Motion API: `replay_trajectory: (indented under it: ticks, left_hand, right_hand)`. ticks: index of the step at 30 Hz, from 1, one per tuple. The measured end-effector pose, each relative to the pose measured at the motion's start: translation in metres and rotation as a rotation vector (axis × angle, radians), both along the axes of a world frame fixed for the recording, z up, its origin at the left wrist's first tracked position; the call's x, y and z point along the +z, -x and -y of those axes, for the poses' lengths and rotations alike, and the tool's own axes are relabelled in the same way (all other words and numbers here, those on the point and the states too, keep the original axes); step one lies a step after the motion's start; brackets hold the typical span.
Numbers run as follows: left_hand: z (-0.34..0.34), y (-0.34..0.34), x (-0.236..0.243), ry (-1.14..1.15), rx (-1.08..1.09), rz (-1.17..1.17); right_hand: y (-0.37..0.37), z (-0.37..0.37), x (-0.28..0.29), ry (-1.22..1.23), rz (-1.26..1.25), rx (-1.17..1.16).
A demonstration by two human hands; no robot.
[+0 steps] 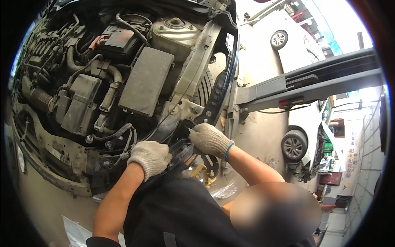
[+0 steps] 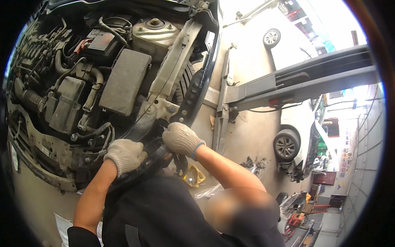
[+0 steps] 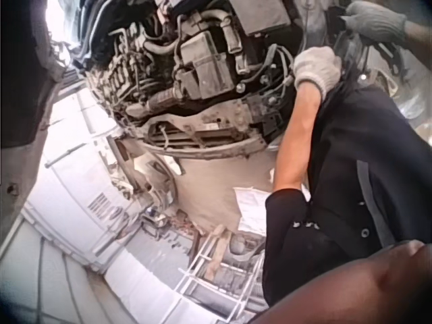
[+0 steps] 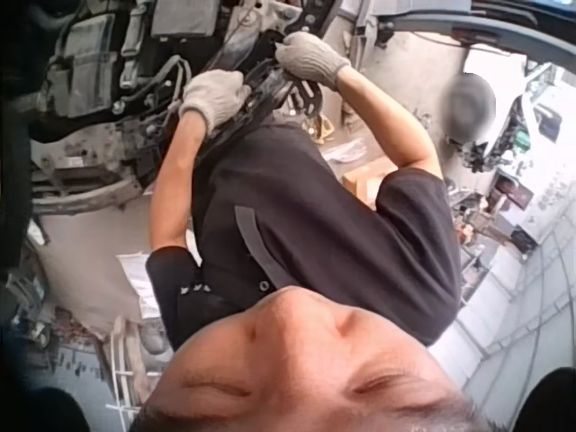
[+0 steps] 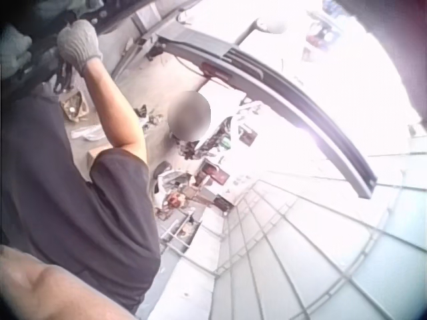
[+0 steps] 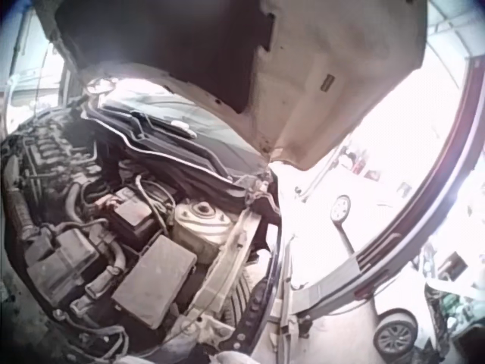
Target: The person works on the front of a car with the hood open, using a wrench to tighten bolts on the front bumper area. The person repeatedly reaches into the engine bay to adjust components and secure fasteners.
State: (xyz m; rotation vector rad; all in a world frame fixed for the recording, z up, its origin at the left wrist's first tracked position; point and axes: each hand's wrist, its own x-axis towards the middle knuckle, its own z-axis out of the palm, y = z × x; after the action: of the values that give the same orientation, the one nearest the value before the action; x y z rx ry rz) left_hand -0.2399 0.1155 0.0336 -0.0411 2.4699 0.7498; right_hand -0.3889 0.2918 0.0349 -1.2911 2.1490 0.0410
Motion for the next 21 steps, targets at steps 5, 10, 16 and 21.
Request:
replay_trajectory:
  ticks: [5, 10, 16, 21]
  left_hand:
    - [0.008, 0.002, 0.006, -0.086, -0.002, 0.083]
    - [0.009, 0.000, -0.004, -0.135, 0.025, 0.081]
    - [0.013, 0.000, -0.002, -0.167, 0.029, 0.111]
    - [0.014, 0.002, -0.006, -0.169, 0.011, 0.107]
  right_hand:
    - [-0.011, 0.016, 0.022, -0.067, 0.278, -0.564]
    - [-0.017, 0.019, 0.019, -0.079, 0.180, -0.622]
    - [-0.016, 0.028, 0.020, -0.156, 0.150, -0.625]
    - [-0.007, 0.033, 0.028, -0.198, 0.214, -0.352]
